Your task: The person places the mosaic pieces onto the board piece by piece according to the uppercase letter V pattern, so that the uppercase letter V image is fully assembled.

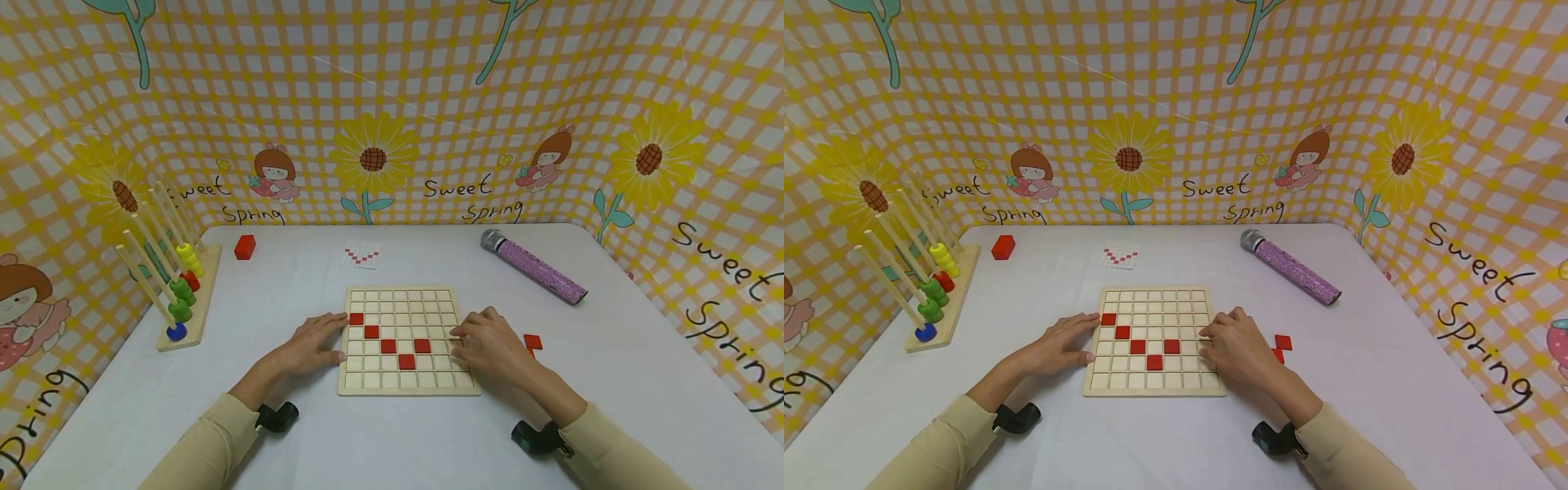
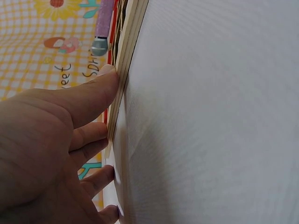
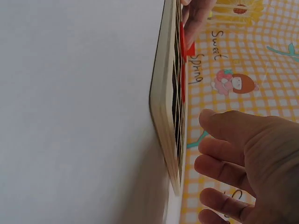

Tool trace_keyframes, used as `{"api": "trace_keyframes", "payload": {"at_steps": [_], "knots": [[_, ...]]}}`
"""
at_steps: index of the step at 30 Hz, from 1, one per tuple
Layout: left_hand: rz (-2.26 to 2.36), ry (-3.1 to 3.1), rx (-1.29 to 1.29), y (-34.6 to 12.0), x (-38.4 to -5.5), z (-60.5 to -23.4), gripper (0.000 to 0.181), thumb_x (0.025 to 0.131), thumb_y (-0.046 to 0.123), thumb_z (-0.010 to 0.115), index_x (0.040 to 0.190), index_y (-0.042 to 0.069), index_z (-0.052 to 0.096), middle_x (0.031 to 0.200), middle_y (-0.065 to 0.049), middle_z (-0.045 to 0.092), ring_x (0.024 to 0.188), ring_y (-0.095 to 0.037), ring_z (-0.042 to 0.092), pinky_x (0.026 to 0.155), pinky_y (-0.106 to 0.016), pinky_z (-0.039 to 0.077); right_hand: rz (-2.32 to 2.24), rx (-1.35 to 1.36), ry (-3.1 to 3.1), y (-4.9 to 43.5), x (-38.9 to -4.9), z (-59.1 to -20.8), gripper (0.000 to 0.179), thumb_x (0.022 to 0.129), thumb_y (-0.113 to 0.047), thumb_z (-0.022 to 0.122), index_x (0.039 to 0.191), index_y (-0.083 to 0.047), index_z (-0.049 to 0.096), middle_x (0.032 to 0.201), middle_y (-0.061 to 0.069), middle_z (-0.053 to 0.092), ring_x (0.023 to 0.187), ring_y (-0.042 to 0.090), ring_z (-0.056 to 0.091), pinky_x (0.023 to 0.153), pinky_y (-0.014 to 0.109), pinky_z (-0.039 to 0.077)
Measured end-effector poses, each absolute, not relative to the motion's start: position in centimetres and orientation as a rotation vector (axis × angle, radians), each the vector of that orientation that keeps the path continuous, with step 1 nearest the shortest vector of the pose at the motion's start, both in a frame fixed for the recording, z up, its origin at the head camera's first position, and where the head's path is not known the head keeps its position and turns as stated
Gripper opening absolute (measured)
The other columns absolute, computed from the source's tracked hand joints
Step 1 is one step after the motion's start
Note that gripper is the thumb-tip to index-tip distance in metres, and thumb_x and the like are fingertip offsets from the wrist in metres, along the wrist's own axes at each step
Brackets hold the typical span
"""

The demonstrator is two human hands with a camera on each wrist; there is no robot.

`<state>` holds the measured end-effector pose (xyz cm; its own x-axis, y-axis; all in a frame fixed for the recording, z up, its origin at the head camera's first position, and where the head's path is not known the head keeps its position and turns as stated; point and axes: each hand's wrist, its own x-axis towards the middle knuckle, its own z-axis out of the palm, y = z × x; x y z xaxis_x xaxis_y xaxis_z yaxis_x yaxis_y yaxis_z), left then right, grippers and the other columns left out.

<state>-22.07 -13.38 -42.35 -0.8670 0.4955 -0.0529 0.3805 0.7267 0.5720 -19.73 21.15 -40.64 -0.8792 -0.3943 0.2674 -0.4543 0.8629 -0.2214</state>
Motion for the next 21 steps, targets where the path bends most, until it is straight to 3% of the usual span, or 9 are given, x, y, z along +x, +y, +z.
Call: {"api": "trace_keyframes", "payload": {"at_steps": [21], "knots": [[0.835, 2.737, 0.669, -13.2, -22.1, -42.4, 0.068, 0.086, 0.025, 0.068, 0.144, 0.007, 0.038, 0.154, -0.008, 0.031, 0.143, -0.037, 0.021, 0.112, -0.060, 0.018, 0.347, 0.552, -2.816, 28.2, -17.7, -40.7, 0.029, 0.074, -0.023, 0.078, 0.099, -0.009, 0.072, 0.097, 0.005, 0.066, 0.093, 0.027, 0.048, 0.074, 0.039, 0.037]]}}
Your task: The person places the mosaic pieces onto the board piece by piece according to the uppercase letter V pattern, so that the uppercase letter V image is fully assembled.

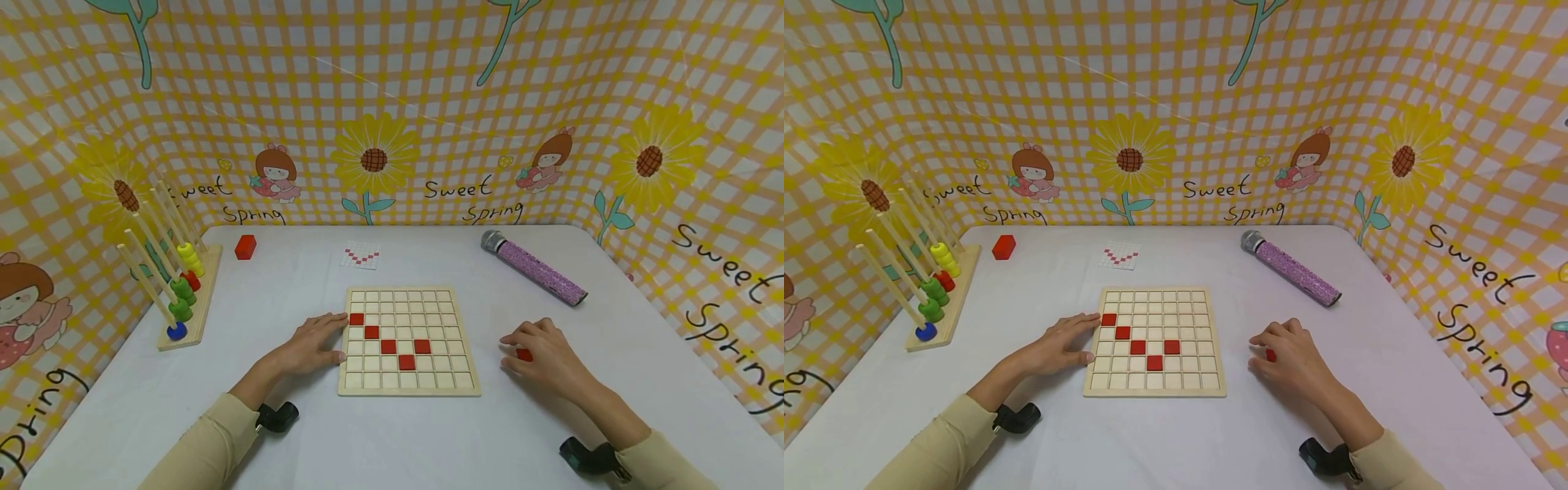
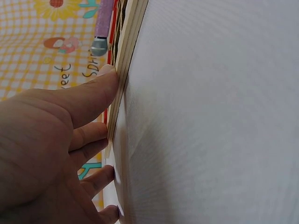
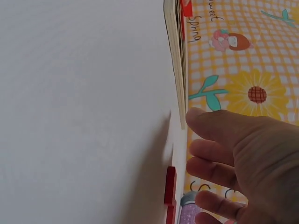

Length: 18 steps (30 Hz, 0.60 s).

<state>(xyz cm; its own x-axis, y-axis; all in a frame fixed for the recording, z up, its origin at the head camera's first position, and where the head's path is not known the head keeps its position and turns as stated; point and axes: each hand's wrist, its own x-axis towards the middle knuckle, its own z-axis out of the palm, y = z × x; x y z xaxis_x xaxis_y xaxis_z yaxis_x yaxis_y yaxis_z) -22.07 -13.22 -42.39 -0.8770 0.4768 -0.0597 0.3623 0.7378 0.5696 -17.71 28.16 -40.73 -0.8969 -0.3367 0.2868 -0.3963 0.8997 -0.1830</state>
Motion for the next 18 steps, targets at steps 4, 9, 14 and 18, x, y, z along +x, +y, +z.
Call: {"api": "trace_keyframes", "payload": {"at_steps": [4, 9, 14, 18], "knots": [[0.834, 2.735, 0.672, -13.3, -22.0, -42.4, 0.068, 0.086, 0.024, 0.068, 0.144, 0.007, 0.038, 0.154, -0.008, 0.031, 0.143, -0.037, 0.021, 0.113, -0.060, 0.018, 0.329, 0.522, -2.846, 28.8, -17.6, -40.8, 0.030, 0.074, -0.024, 0.078, 0.100, -0.010, 0.072, 0.098, 0.006, 0.067, 0.093, 0.028, 0.048, 0.072, 0.039, 0.036], [0.836, 2.731, 0.678, -13.2, -22.1, -42.4, 0.068, 0.086, 0.025, 0.068, 0.144, 0.007, 0.038, 0.154, -0.008, 0.031, 0.143, -0.037, 0.021, 0.113, -0.061, 0.017, 0.289, 0.490, -2.862, 29.4, -17.6, -41.0, 0.028, 0.073, -0.024, 0.078, 0.097, -0.011, 0.073, 0.095, 0.006, 0.067, 0.090, 0.028, 0.049, 0.069, 0.038, 0.035], [0.836, 2.732, 0.683, -13.3, -22.1, -42.4, 0.068, 0.086, 0.025, 0.068, 0.144, 0.006, 0.038, 0.154, -0.009, 0.031, 0.142, -0.037, 0.021, 0.112, -0.062, 0.017, 0.283, 0.465, -2.867, 30.1, -17.5, -41.1, 0.027, 0.073, -0.024, 0.078, 0.095, -0.010, 0.073, 0.094, 0.006, 0.067, 0.092, 0.030, 0.049, 0.071, 0.041, 0.036], [0.837, 2.729, 0.686, -13.3, -22.1, -42.3, 0.069, 0.086, 0.025, 0.068, 0.144, 0.006, 0.038, 0.154, -0.009, 0.031, 0.142, -0.038, 0.021, 0.112, -0.062, 0.018, 0.290, 0.452, -2.869, 30.6, -17.4, -41.1, 0.026, 0.073, -0.022, 0.078, 0.095, -0.010, 0.073, 0.093, 0.005, 0.067, 0.091, 0.031, 0.049, 0.071, 0.043, 0.037]]}}
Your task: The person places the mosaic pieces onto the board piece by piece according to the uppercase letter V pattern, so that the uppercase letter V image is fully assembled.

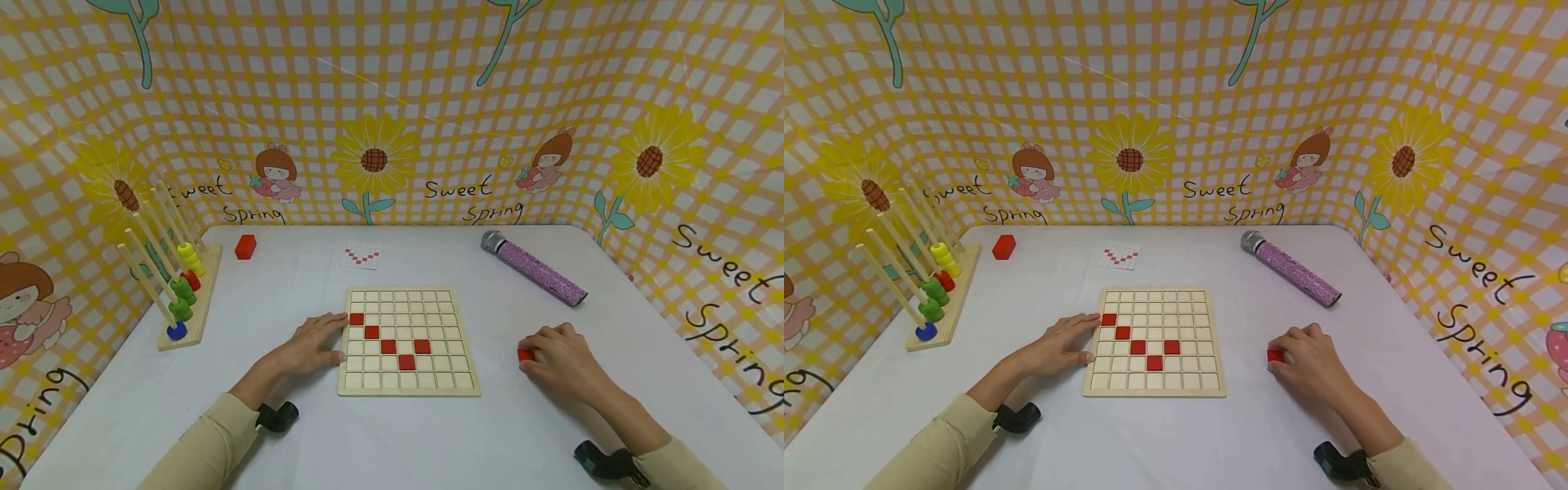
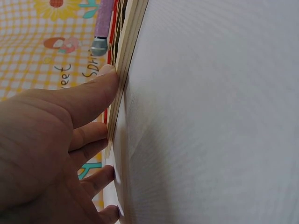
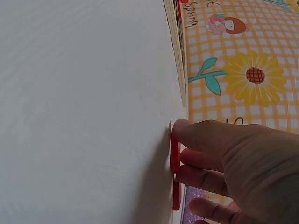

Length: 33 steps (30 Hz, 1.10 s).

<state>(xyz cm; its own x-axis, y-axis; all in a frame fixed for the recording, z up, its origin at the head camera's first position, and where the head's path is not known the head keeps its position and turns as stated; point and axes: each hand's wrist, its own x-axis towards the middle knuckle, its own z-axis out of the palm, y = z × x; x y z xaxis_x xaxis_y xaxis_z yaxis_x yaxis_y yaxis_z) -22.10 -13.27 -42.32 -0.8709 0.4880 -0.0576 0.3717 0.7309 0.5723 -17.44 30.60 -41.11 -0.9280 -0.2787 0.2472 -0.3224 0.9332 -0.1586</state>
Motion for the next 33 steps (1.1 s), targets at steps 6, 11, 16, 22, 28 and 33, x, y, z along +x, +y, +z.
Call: {"api": "trace_keyframes", "payload": {"at_steps": [6, 11, 16, 22, 28, 33], "knots": [[0.837, 2.727, 0.691, -13.3, -22.1, -42.4, 0.068, 0.086, 0.025, 0.068, 0.144, 0.007, 0.038, 0.154, -0.009, 0.031, 0.142, -0.038, 0.021, 0.112, -0.062, 0.018, 0.298, 0.452, -2.864, 31.3, -17.2, -41.1, 0.024, 0.072, -0.021, 0.077, 0.094, -0.011, 0.073, 0.092, 0.004, 0.067, 0.088, 0.030, 0.049, 0.070, 0.043, 0.037], [0.835, 2.724, 0.710, -13.3, -22.2, -42.4, 0.068, 0.086, 0.024, 0.068, 0.144, 0.006, 0.038, 0.154, -0.010, 0.031, 0.142, -0.038, 0.021, 0.112, -0.062, 0.017, 0.291, 0.449, -2.847, 31.7, -17.1, -41.1, 0.024, 0.072, -0.019, 0.077, 0.093, -0.009, 0.073, 0.090, 0.004, 0.067, 0.089, 0.031, 0.050, 0.069, 0.045, 0.038], [0.837, 2.724, 0.720, -13.3, -22.2, -42.4, 0.068, 0.086, 0.024, 0.067, 0.144, 0.005, 0.037, 0.154, -0.010, 0.031, 0.142, -0.039, 0.021, 0.111, -0.063, 0.017, 0.295, 0.431, -2.856, 31.9, -17.0, -41.1, 0.021, 0.072, -0.018, 0.077, 0.092, -0.009, 0.074, 0.089, 0.004, 0.067, 0.090, 0.033, 0.050, 0.069, 0.045, 0.038], [0.838, 2.727, 0.698, -13.3, -22.2, -42.5, 0.068, 0.086, 0.025, 0.068, 0.144, 0.006, 0.038, 0.154, -0.009, 0.031, 0.142, -0.038, 0.021, 0.112, -0.061, 0.018, 0.301, 0.427, -2.850, 32.0, -17.0, -41.1, 0.018, 0.073, -0.017, 0.077, 0.089, -0.010, 0.074, 0.088, 0.003, 0.067, 0.090, 0.032, 0.050, 0.068, 0.043, 0.038], [0.848, 2.720, 0.694, -13.3, -22.1, -42.3, 0.068, 0.086, 0.024, 0.068, 0.144, 0.005, 0.037, 0.154, -0.010, 0.031, 0.143, -0.038, 0.021, 0.114, -0.061, 0.014, 0.314, 0.436, -2.839, 32.0, -16.9, -41.1, 0.019, 0.073, -0.018, 0.077, 0.089, -0.010, 0.074, 0.087, 0.002, 0.067, 0.091, 0.031, 0.050, 0.068, 0.041, 0.037], [0.842, 2.717, 0.689, -13.3, -22.0, -42.2, 0.069, 0.086, 0.025, 0.067, 0.144, 0.005, 0.037, 0.154, -0.010, 0.031, 0.144, -0.037, 0.020, 0.115, -0.060, 0.011, 0.372, 0.454, -2.820, 31.5, -16.8, -40.8, 0.019, 0.073, -0.017, 0.078, 0.089, -0.009, 0.073, 0.087, 0.002, 0.067, 0.092, 0.029, 0.049, 0.070, 0.038, 0.035]]}}
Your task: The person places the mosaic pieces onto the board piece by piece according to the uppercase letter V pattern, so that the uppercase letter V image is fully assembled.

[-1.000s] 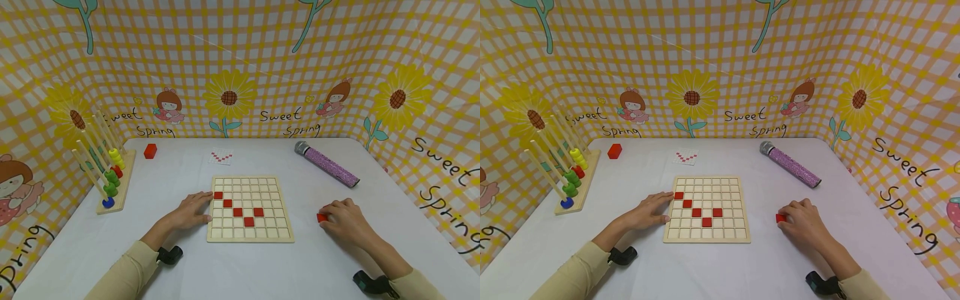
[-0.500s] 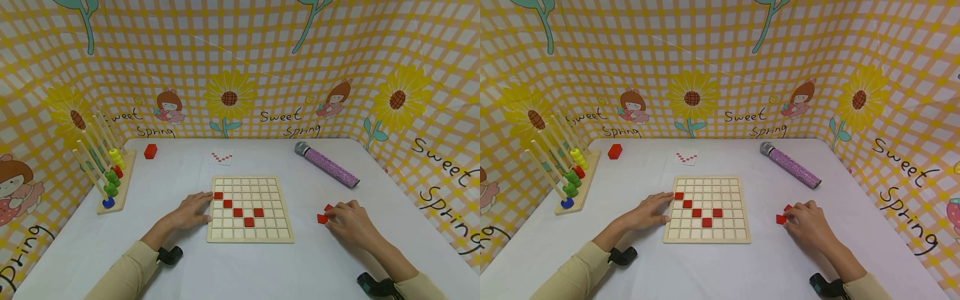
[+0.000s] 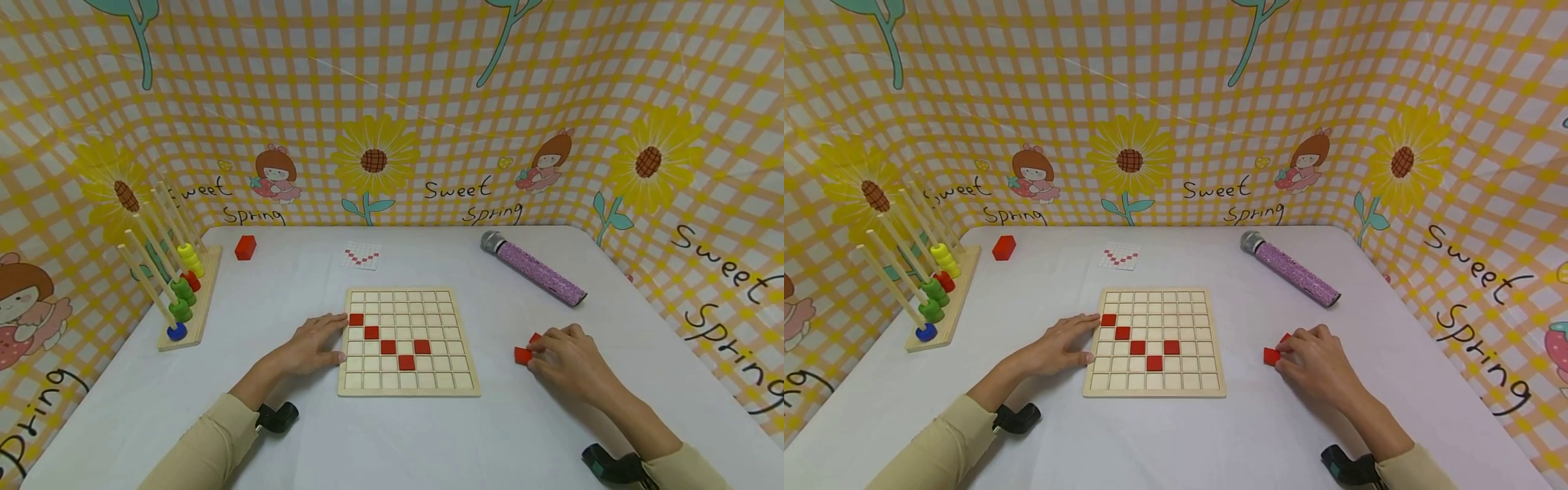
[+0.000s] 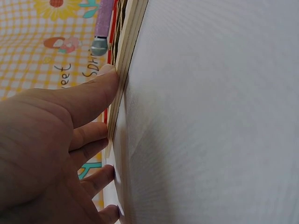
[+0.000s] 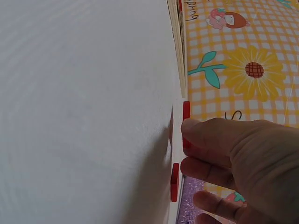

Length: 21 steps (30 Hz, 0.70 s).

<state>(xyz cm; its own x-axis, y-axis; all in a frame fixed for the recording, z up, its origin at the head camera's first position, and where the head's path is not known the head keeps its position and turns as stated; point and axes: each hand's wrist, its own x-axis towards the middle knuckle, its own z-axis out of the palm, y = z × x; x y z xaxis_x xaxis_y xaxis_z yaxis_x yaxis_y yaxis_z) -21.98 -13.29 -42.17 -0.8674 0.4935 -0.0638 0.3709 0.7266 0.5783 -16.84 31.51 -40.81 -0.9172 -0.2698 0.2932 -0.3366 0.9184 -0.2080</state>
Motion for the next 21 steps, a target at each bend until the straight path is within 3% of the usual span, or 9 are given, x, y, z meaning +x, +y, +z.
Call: {"api": "trace_keyframes", "payload": {"at_steps": [21], "knots": [[0.843, 2.717, 0.701, -13.4, -22.1, -42.3, 0.068, 0.087, 0.027, 0.067, 0.144, 0.006, 0.037, 0.154, -0.010, 0.031, 0.144, -0.037, 0.020, 0.114, -0.061, 0.012, 0.374, 0.556, -2.806, 27.4, -17.9, -40.0, 0.019, 0.075, -0.018, 0.077, 0.092, -0.010, 0.073, 0.090, 0.001, 0.067, 0.092, 0.023, 0.048, 0.074, 0.036, 0.037]]}}
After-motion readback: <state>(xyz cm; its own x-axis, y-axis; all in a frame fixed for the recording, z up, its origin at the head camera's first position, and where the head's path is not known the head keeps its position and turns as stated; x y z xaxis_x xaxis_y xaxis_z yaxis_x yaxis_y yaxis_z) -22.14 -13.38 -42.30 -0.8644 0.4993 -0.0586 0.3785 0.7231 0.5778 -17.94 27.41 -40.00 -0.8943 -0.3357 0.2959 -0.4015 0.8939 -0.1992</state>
